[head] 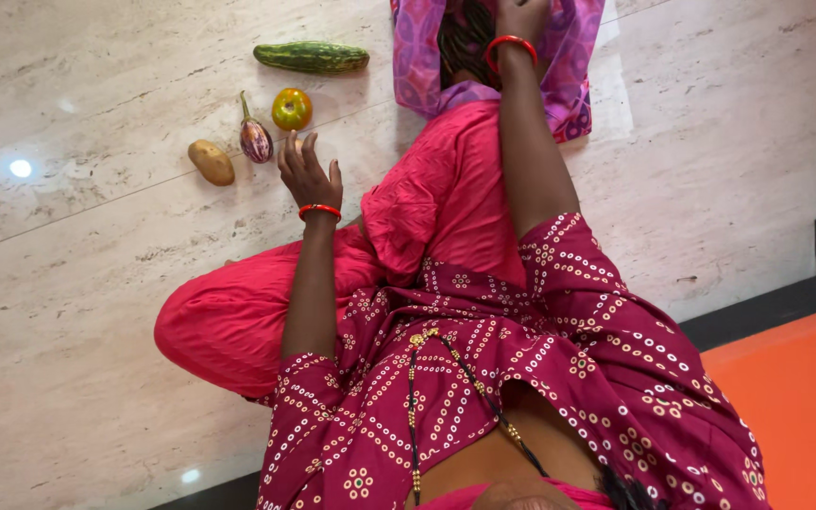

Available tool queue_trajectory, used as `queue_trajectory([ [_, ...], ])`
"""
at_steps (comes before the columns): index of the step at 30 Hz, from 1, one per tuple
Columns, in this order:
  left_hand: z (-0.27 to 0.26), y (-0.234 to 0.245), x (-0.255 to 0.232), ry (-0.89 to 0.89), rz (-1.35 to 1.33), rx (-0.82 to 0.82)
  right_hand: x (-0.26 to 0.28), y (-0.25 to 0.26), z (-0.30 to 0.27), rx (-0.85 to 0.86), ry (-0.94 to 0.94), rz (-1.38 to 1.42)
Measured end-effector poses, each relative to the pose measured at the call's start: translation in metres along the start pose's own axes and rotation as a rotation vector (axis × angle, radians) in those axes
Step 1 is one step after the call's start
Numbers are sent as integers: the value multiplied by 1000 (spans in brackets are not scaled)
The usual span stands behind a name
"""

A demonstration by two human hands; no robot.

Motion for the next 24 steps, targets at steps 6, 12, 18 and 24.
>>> queue_trajectory([
  [6,-5,-4,3,-33,-30,-39,49,-75,-38,408,381,-440],
  [12,-17,-15,18,-10,-48,-41,54,-112,-63,842,361,-928],
  [18,-15,-23,18,34,-104,-25,62,-98,-63,629,437,-1065],
  [24,-22,-14,9,31,-146,51,66,-87,-80,767,470,-1121],
])
Point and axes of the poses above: each hand's wrist, its own z-axis towards the middle knuckle, its own y-axis out of the back of the hand, x = y × z, the point moved 7 cm from there along z, towards the middle knuckle, and after that the axes turned 6 degrees about -z, right-handed, at the moved point
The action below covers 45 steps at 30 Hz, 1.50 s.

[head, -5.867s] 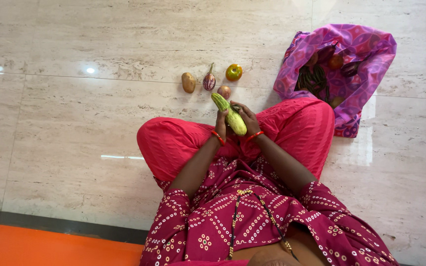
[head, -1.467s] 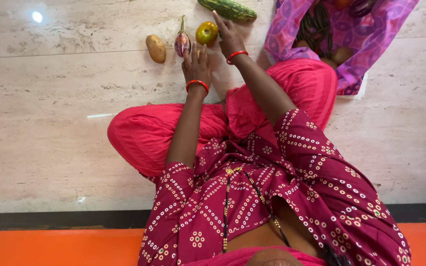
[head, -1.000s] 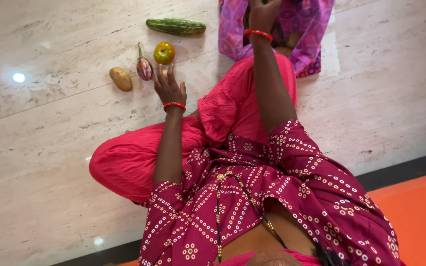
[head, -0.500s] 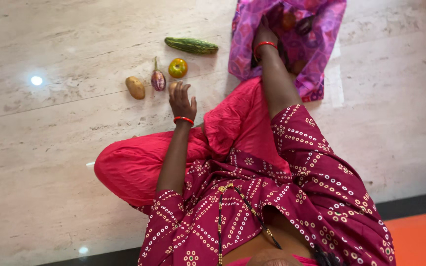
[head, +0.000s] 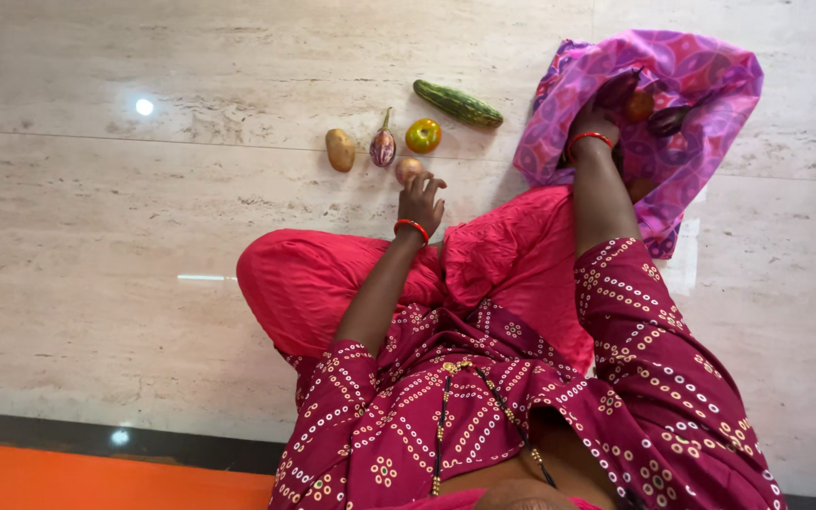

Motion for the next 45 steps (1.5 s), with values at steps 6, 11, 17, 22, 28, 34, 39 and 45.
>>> queue_trajectory([
  [6,-1,40,-9,-43,-102,-98,-19,38,-47,6,-202,376],
  [11,-11,27,27,259,-529,7,-8,77,-144,-408,35,641],
  [17,-63,-15,21,947,-1327,220,131,22,-252,-67,716,855],
  [22,-81,-31,33,975,-1566,17,168,-20,-261,389,873,1327],
  [28,-59,-23,46,1001,-1483,-212,137,-77,-186,735,-6,1953],
  [34,-65,-11,56,956,-1301,-370,152,-88,-189,688,18,1852],
  [39,-62,-16,50,891,-1200,-323,153,-83,-189,420,236,1713],
  [45,-60,-18,40,831,-1291,-219,159,-53,-208,-78,451,1433],
])
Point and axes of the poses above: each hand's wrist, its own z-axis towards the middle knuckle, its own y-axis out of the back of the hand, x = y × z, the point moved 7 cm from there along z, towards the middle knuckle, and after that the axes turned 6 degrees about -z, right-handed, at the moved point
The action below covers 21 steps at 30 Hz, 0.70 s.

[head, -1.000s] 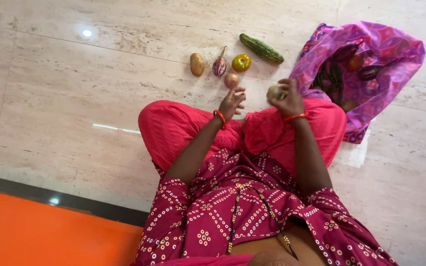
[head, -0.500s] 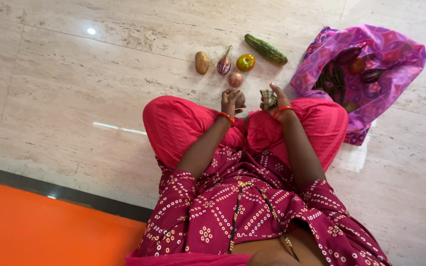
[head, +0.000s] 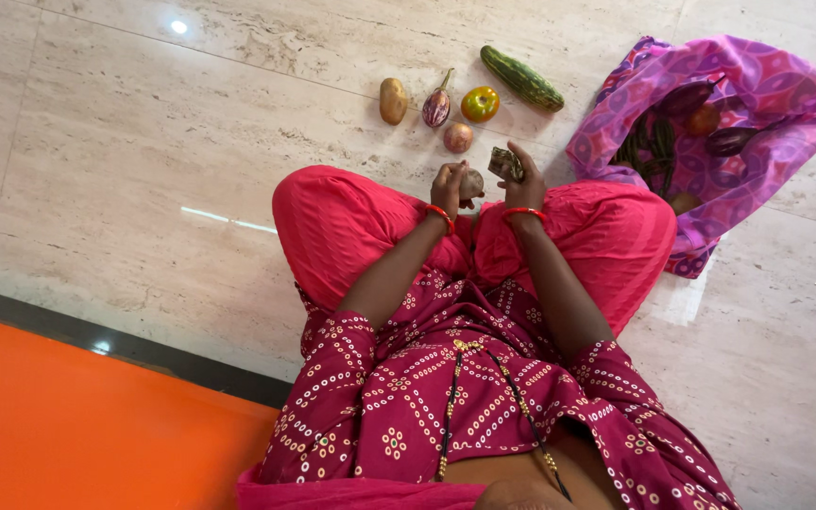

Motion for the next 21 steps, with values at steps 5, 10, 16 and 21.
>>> queue_trajectory([
  [5,-4,-7,6,-49,42,109,13,-10,-4,-33,70,-100],
  [10,3,2,11,-26,120,-49,54,-18,-29,35,303,-436],
  [16,17,13,8,10,-97,-112,96,-59,-73,150,671,-559],
  [21,13,14,8,77,-139,-115,91,-62,-64,147,639,-598],
])
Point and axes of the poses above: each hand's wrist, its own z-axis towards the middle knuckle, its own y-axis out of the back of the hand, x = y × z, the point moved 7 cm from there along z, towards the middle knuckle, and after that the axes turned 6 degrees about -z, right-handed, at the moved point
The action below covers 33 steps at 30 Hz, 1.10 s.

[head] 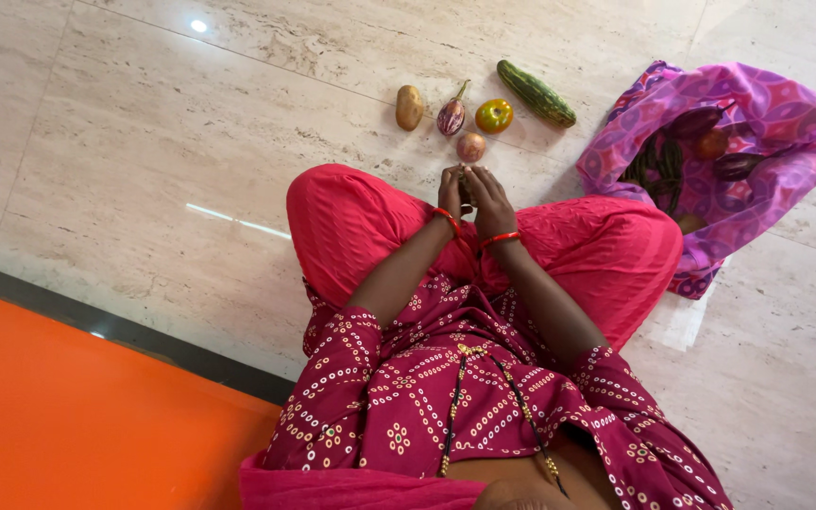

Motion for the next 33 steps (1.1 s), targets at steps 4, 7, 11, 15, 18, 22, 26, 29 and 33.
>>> queue_trajectory([
  [4,-9,-10,2,50,46,106,-29,1,-2,18,-158,74],
  [7,-14,-16,2,13,115,137,-52,-6,-1,71,-300,103],
  [11,-13,-14,3,-40,163,127,-64,-13,-4,178,-438,48],
  [15,-6,-7,-4,-82,188,23,-51,-3,0,30,-239,-48],
  [18,-3,-5,-5,-67,210,1,-43,6,-1,-90,-155,36],
  [22,-2,-8,-2,-67,222,98,-46,14,0,-136,-137,107],
  [26,-2,-15,-2,-130,256,141,-74,2,2,-92,-276,143],
  [29,-1,-11,-9,-188,213,80,-86,-9,3,-65,-318,93],
  [33,8,9,-22,-183,121,-102,-73,-9,-4,-102,-263,121],
])
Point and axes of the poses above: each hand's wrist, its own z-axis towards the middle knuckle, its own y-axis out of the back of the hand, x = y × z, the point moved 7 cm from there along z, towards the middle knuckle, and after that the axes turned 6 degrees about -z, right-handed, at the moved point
